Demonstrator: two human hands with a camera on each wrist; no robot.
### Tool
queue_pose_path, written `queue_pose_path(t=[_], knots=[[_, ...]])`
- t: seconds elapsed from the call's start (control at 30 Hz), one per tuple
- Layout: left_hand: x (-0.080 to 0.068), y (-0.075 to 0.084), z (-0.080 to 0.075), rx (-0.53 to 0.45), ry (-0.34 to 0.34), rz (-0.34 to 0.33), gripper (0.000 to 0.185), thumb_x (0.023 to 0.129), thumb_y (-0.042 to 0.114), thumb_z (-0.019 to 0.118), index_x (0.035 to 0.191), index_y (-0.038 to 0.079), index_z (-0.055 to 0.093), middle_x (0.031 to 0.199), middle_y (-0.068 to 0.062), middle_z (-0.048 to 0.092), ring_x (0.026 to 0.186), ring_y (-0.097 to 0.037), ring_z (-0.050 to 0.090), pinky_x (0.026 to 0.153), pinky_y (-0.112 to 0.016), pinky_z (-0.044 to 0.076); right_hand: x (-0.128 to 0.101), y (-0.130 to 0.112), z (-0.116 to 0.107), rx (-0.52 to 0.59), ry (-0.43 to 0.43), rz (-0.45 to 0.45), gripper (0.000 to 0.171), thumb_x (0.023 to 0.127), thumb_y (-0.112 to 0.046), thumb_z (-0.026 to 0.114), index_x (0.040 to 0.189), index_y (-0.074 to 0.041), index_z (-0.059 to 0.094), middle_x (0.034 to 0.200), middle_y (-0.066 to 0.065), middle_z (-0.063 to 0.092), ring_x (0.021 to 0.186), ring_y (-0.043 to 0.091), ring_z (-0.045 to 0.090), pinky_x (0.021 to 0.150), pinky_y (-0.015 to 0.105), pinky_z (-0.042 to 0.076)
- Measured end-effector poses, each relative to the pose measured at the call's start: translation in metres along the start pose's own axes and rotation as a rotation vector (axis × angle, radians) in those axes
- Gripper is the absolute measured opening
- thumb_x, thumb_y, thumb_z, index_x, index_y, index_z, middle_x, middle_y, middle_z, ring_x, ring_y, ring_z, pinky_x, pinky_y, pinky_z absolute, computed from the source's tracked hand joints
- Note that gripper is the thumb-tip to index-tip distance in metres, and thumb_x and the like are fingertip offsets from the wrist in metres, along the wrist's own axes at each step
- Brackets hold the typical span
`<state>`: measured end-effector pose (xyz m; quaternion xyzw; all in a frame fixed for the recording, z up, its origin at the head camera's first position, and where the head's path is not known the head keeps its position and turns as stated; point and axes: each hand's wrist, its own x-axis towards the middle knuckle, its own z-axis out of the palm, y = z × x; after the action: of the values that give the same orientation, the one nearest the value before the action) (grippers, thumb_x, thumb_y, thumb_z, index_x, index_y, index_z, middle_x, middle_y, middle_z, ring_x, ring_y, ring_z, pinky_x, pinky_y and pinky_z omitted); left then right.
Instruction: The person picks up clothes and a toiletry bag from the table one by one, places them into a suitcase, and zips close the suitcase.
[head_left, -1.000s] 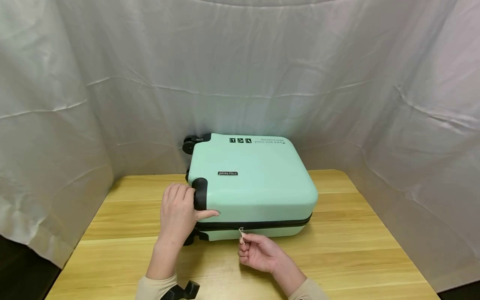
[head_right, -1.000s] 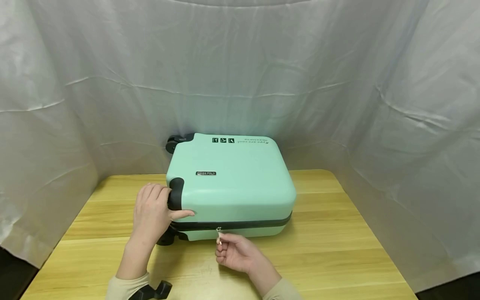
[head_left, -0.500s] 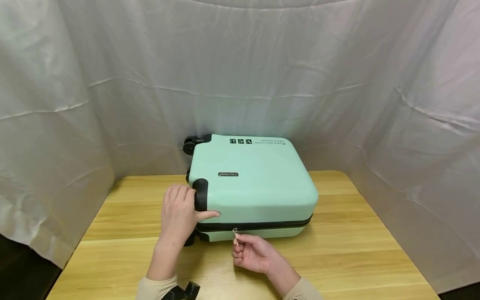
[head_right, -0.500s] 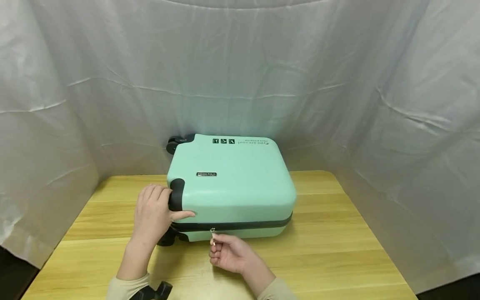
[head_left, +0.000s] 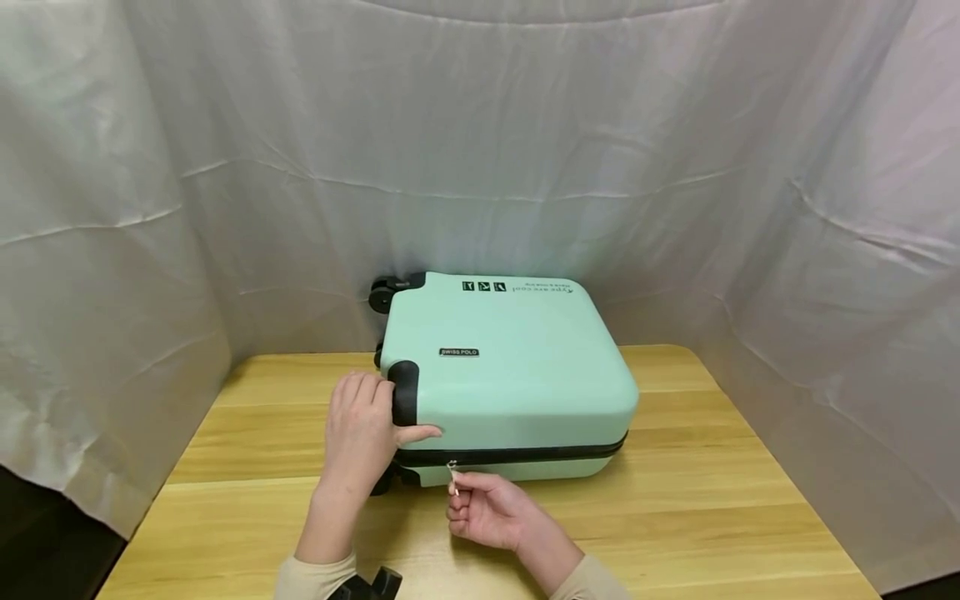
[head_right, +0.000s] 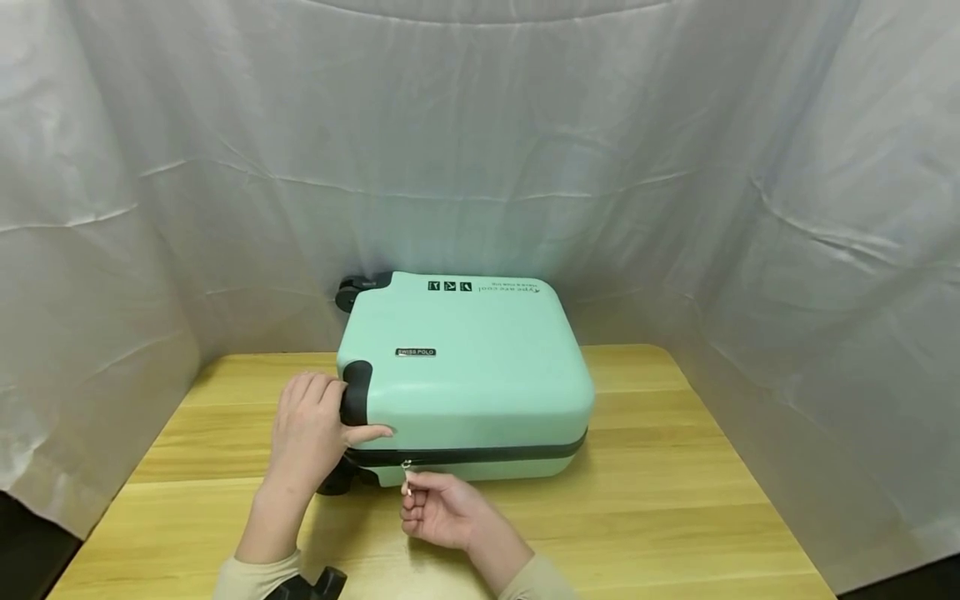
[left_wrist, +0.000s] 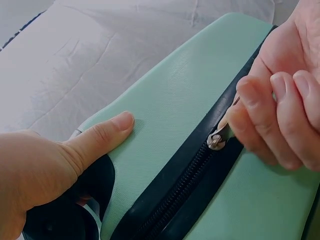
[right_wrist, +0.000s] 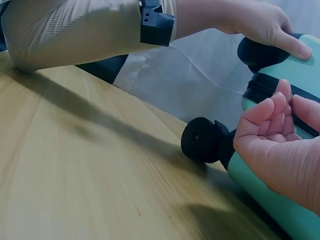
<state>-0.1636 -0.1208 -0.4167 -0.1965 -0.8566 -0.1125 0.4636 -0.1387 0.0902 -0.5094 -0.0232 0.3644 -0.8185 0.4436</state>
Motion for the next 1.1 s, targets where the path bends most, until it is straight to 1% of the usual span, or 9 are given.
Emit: queue_pose_path(t=[0.2, 0.3, 0.43, 0.5, 0.63, 0.8, 0.9, 1.0, 1.1], knots=[[-0.001, 0.001, -0.002, -0.02, -0.015, -0.026, 0.081, 0.046, 0.07, 0.077, 0.078, -0.003, 0.06, 0.081, -0.015, 0.061, 0.085, -0.034, 0.056, 0.093, -0.047, 0.046, 0.004, 0.002, 0.003, -0.006, 0.008, 0.003, 0.028, 0.1, -0.023, 0.047, 0.081, -0.018, 0.065, 0.072, -0.009, 0.062, 0.07, 0.006, 0.05, 0.068, 0.019, 0.039], [-0.001, 0.001, -0.006, -0.041, -0.058, -0.056, 0.079, 0.05, 0.068, 0.078, 0.083, -0.002, 0.063, 0.085, -0.014, 0.062, 0.089, -0.034, 0.057, 0.096, -0.049, 0.045, 0.002, 0.003, 0.002, -0.011, 0.015, -0.01, 0.028, 0.101, -0.024, 0.046, 0.081, -0.018, 0.065, 0.072, -0.01, 0.063, 0.07, 0.005, 0.052, 0.069, 0.019, 0.04], [0.0, -0.001, -0.013, -0.083, -0.115, -0.099, 0.072, 0.059, 0.062, 0.078, 0.091, -0.001, 0.067, 0.091, -0.014, 0.063, 0.094, -0.034, 0.056, 0.099, -0.05, 0.042, -0.001, 0.004, -0.001, -0.052, -0.006, -0.049, 0.03, 0.102, -0.023, 0.044, 0.084, -0.019, 0.067, 0.074, -0.011, 0.065, 0.07, 0.004, 0.054, 0.07, 0.018, 0.041], [0.001, -0.003, -0.016, -0.121, -0.118, -0.113, 0.065, 0.065, 0.056, 0.078, 0.094, -0.001, 0.068, 0.095, -0.014, 0.064, 0.097, -0.035, 0.055, 0.098, -0.05, 0.041, -0.003, 0.004, -0.003, -0.081, -0.021, -0.07, 0.031, 0.103, -0.021, 0.043, 0.085, -0.02, 0.068, 0.076, -0.011, 0.066, 0.07, 0.003, 0.054, 0.07, 0.018, 0.041], [0.003, -0.007, -0.022, -0.199, -0.085, -0.127, 0.052, 0.074, 0.046, 0.076, 0.101, 0.001, 0.069, 0.103, -0.016, 0.066, 0.102, -0.037, 0.056, 0.097, -0.051, 0.042, -0.009, 0.003, -0.009, -0.132, -0.024, -0.108, 0.029, 0.102, -0.017, 0.043, 0.088, -0.019, 0.068, 0.079, -0.01, 0.066, 0.073, 0.003, 0.056, 0.072, 0.019, 0.044], [0.004, -0.011, -0.029, -0.279, -0.063, -0.153, 0.043, 0.079, 0.034, 0.077, 0.106, 0.001, 0.069, 0.109, -0.016, 0.067, 0.107, -0.037, 0.056, 0.098, -0.052, 0.041, -0.02, -0.003, -0.017, -0.174, -0.007, -0.136, 0.022, 0.101, -0.018, 0.047, 0.092, -0.017, 0.067, 0.083, -0.008, 0.066, 0.075, 0.004, 0.057, 0.074, 0.019, 0.046], [0.003, -0.013, -0.034, -0.33, -0.07, -0.174, 0.038, 0.079, 0.025, 0.079, 0.108, 0.002, 0.07, 0.11, -0.015, 0.067, 0.109, -0.035, 0.056, 0.099, -0.051, 0.04, -0.03, -0.009, -0.021, -0.231, -0.013, -0.152, 0.023, 0.101, -0.018, 0.046, 0.094, -0.017, 0.067, 0.085, -0.008, 0.067, 0.077, 0.004, 0.059, 0.074, 0.019, 0.047], [0.003, -0.014, -0.039, -0.39, -0.085, -0.196, 0.034, 0.081, 0.018, 0.078, 0.11, 0.003, 0.069, 0.111, -0.013, 0.067, 0.109, -0.033, 0.056, 0.098, -0.049, 0.04, -0.041, -0.018, -0.023, -0.289, -0.032, -0.176, 0.024, 0.102, -0.017, 0.044, 0.096, -0.016, 0.067, 0.087, -0.008, 0.068, 0.078, 0.005, 0.06, 0.074, 0.02, 0.049], [0.003, -0.014, -0.045, -0.441, -0.118, -0.224, 0.029, 0.084, 0.017, 0.075, 0.11, 0.005, 0.07, 0.111, -0.009, 0.067, 0.109, -0.028, 0.056, 0.096, -0.044, 0.041, -0.053, -0.03, -0.021, -0.362, -0.056, -0.219, 0.026, 0.103, -0.013, 0.041, 0.098, -0.014, 0.066, 0.088, -0.006, 0.069, 0.079, 0.006, 0.061, 0.074, 0.02, 0.05]])
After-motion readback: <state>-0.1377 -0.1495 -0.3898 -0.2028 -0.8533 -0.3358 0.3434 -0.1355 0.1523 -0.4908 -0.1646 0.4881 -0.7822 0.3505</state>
